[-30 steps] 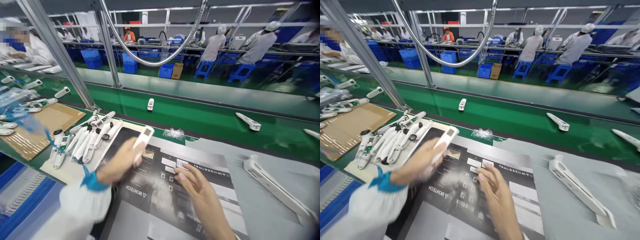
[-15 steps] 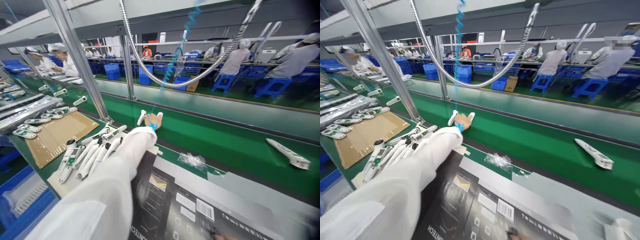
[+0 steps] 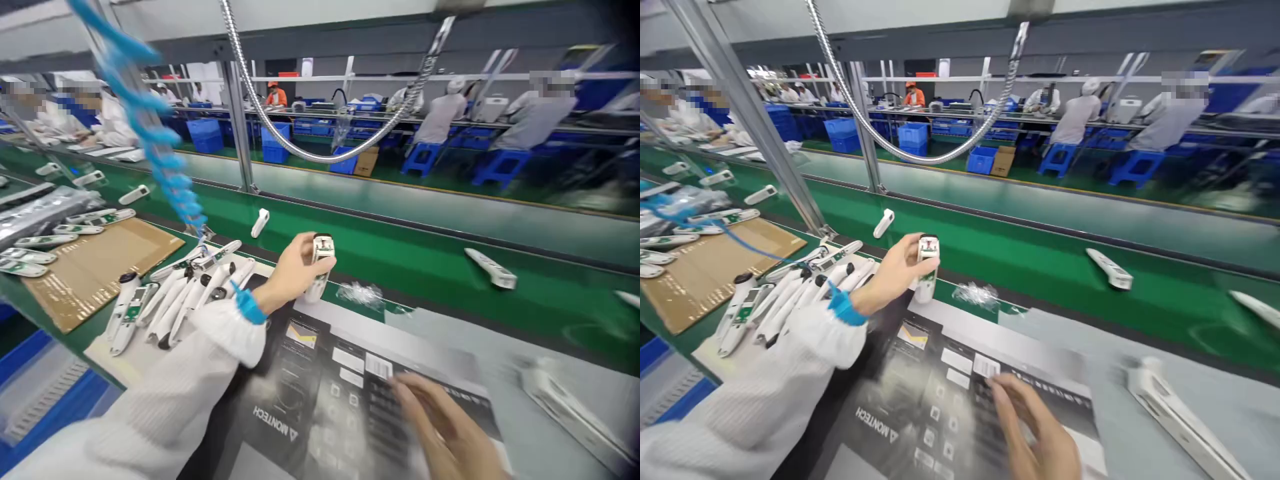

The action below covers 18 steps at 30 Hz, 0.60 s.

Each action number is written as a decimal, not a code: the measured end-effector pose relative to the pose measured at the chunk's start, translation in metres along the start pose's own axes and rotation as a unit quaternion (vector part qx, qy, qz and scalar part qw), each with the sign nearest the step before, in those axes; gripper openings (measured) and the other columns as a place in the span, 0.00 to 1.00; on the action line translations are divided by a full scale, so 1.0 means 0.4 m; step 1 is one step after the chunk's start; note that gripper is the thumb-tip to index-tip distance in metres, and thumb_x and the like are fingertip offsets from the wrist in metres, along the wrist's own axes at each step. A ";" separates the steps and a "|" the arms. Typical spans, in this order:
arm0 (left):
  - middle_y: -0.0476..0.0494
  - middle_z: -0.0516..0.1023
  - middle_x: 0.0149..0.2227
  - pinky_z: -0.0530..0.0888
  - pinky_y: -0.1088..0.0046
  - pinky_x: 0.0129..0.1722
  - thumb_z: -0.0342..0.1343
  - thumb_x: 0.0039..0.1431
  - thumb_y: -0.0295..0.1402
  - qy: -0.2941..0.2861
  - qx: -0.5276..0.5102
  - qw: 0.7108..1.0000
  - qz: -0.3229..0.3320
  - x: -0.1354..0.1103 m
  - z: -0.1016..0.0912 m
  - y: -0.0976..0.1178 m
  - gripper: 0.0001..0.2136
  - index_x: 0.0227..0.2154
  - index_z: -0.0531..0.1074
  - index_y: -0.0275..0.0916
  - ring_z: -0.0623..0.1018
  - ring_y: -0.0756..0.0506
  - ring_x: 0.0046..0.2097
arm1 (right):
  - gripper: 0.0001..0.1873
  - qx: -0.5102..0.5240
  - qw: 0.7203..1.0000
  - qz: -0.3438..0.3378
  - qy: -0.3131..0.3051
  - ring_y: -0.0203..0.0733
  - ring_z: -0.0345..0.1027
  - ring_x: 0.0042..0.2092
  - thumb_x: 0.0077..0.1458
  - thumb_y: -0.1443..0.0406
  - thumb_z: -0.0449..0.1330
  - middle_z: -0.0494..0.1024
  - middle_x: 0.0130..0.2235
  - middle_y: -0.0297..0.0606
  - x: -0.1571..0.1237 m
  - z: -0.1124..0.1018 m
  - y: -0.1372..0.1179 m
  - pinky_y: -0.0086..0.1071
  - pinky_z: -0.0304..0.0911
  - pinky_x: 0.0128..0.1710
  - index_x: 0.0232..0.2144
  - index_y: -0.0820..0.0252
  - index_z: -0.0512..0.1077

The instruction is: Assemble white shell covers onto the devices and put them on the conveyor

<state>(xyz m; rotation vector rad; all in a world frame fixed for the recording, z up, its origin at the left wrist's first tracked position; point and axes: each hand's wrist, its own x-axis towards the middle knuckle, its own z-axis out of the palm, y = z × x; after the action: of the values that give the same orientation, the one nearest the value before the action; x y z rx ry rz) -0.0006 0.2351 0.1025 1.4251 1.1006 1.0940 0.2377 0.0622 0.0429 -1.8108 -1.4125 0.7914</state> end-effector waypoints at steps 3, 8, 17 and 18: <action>0.47 0.75 0.31 0.72 0.70 0.34 0.54 0.61 0.35 -0.105 0.001 0.993 -0.049 -0.124 0.033 0.025 0.11 0.44 0.65 0.37 0.76 0.47 0.32 | 0.13 0.010 0.994 -0.098 0.037 0.41 0.76 0.40 0.60 0.52 0.57 0.81 0.41 0.34 0.018 0.015 -0.114 0.29 0.70 0.35 0.38 0.51 0.75; 0.45 0.76 0.44 0.69 0.67 0.47 0.54 0.57 0.26 -0.185 0.166 0.969 -0.012 -0.232 0.066 0.014 0.18 0.51 0.66 0.42 0.75 0.43 0.44 | 0.05 -0.036 0.958 -0.281 0.038 0.40 0.70 0.44 0.63 0.63 0.57 0.78 0.42 0.34 0.047 0.047 -0.195 0.33 0.62 0.43 0.41 0.53 0.73; 0.47 0.76 0.30 0.70 0.72 0.28 0.56 0.56 0.33 -0.226 0.104 0.965 -0.078 -0.256 0.066 -0.002 0.08 0.40 0.70 0.41 0.75 0.45 0.29 | 0.11 -0.235 0.878 -0.412 0.058 0.40 0.65 0.40 0.62 0.74 0.52 0.78 0.35 0.32 0.048 0.065 -0.169 0.38 0.49 0.44 0.31 0.55 0.68; 0.48 0.75 0.28 0.70 0.72 0.26 0.56 0.56 0.34 -0.217 0.078 0.968 -0.100 -0.255 0.067 -0.013 0.07 0.38 0.70 0.40 0.75 0.46 0.26 | 0.11 -0.225 0.887 -0.400 0.044 0.40 0.65 0.41 0.62 0.74 0.52 0.78 0.35 0.32 0.048 0.068 -0.168 0.38 0.49 0.45 0.31 0.55 0.68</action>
<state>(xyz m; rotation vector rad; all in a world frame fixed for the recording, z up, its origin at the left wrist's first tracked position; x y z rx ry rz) 0.0068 0.1311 0.0865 1.5446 0.9977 0.5244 0.1834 0.0961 0.0816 -1.3110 -2.1692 -0.0576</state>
